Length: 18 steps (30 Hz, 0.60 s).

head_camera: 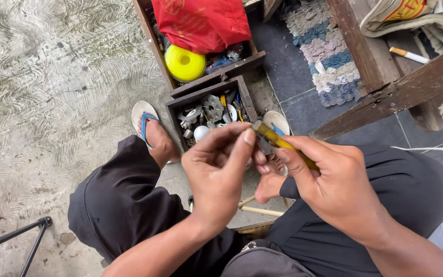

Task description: Cleaning a metal engine component using a wire brush and a manual scraping tool to remove dirt and grime.

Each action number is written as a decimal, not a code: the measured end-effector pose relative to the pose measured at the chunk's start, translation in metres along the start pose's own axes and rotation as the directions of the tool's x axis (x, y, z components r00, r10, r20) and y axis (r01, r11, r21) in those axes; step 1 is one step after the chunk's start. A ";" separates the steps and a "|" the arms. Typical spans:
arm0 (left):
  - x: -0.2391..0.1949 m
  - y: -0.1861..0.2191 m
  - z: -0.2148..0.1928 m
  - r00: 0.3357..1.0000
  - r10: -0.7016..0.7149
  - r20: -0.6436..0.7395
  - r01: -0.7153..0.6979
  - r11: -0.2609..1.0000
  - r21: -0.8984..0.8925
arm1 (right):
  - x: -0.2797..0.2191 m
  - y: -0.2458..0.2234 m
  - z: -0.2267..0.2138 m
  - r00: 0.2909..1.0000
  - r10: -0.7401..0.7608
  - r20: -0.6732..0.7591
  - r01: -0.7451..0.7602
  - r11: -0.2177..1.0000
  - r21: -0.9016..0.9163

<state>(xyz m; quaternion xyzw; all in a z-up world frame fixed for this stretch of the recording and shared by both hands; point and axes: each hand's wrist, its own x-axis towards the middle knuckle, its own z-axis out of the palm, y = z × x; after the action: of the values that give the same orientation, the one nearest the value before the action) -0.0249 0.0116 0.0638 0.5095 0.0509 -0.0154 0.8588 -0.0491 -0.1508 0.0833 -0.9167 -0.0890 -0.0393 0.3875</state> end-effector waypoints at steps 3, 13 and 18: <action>0.009 -0.003 -0.003 0.995 -0.049 -0.082 0.046 0.998 -0.034 | 0.000 0.002 0.001 0.998 -0.019 -0.068 0.017 0.999 -0.035; 0.007 -0.002 -0.003 0.996 -0.089 0.018 0.089 0.996 0.026 | 0.005 -0.002 -0.010 0.978 0.200 -0.054 -0.197 0.979 0.054; -0.004 -0.001 -0.002 0.970 -0.142 0.198 0.151 0.988 -0.030 | 0.008 -0.011 -0.020 0.990 0.056 -0.130 -0.023 0.969 0.245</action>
<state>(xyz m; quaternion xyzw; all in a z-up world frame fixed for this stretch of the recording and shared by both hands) -0.0287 0.0125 0.0628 0.4812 0.0043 -0.1275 0.8673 -0.0430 -0.1567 0.1057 -0.8592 -0.0481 -0.0826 0.5026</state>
